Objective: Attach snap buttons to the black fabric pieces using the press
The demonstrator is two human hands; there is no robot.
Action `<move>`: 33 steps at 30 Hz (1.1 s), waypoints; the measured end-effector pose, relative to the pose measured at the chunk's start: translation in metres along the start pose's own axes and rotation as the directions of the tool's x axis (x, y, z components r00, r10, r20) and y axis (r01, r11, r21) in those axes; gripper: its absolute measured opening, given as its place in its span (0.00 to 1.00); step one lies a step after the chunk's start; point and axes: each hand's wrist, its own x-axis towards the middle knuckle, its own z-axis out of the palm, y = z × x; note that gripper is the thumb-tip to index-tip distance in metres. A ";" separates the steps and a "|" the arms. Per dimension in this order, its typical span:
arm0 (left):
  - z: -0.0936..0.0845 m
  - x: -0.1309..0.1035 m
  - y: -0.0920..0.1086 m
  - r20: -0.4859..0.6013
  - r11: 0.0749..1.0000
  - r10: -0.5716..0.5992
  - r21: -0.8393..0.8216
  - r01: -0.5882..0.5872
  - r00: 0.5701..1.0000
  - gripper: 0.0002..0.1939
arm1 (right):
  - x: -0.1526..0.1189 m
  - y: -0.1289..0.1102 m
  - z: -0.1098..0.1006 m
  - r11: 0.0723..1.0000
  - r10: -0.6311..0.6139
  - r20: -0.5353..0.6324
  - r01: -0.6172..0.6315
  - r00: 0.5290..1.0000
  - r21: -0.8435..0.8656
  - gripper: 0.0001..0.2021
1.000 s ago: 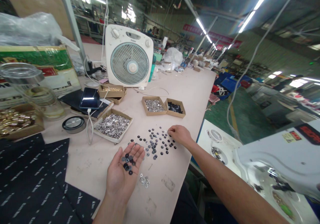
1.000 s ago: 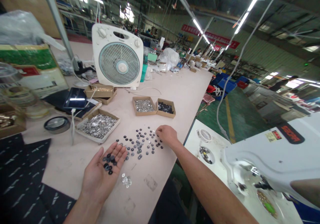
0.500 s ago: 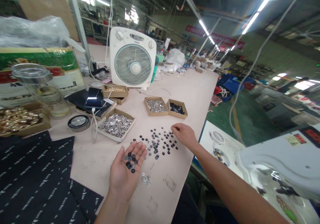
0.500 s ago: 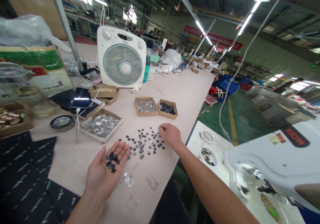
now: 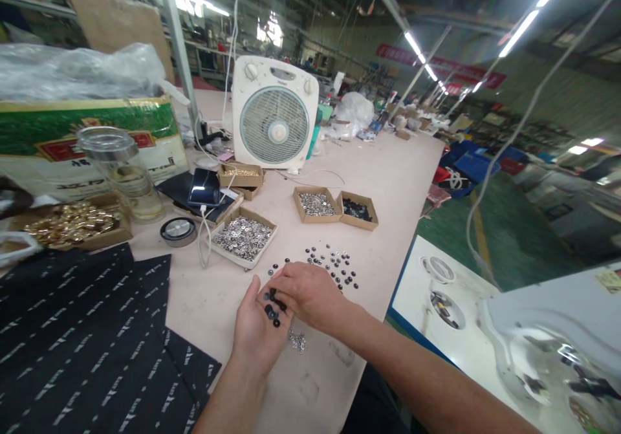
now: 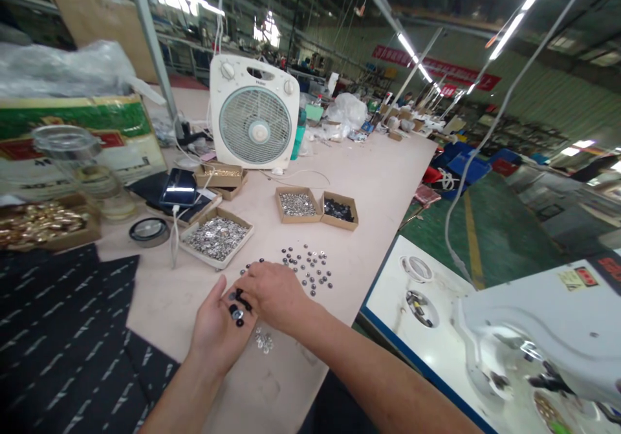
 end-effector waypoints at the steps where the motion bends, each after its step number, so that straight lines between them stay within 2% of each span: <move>1: 0.001 0.000 0.000 -0.005 1.000 -0.004 -0.004 0.004 1.000 0.15 | 0.001 0.001 0.001 1.000 -0.002 0.009 0.002 1.000 -0.013 0.10; 6: -0.001 0.001 -0.002 0.015 1.000 -0.030 0.008 0.030 0.999 0.17 | 0.003 0.001 0.001 1.000 0.003 0.021 -0.002 1.000 -0.009 0.10; 11: -0.004 0.003 -0.002 0.060 0.999 -0.044 0.005 0.044 0.997 0.17 | 0.004 0.000 -0.003 0.997 0.002 0.008 -0.002 1.000 0.081 0.09; 16: -0.002 0.000 -0.002 0.017 0.999 -0.032 0.044 0.031 0.999 0.18 | 0.009 -0.004 -0.003 1.000 -0.027 0.081 0.026 0.996 0.010 0.07; 20: -0.004 0.001 -0.002 -0.025 0.996 -0.006 0.090 0.008 1.000 0.16 | 0.013 -0.008 -0.001 0.996 0.008 0.074 -0.001 0.997 -0.089 0.08; 27: -0.008 0.002 -0.003 -0.079 0.992 -0.010 0.126 0.020 0.997 0.16 | 0.014 -0.010 -0.005 0.989 -0.102 0.116 0.113 0.988 -0.091 0.06; 33: -0.010 0.003 -0.001 -0.004 0.985 -0.054 0.163 0.053 0.999 0.19 | 0.012 -0.011 -0.006 0.995 -0.084 0.090 0.088 0.992 -0.047 0.06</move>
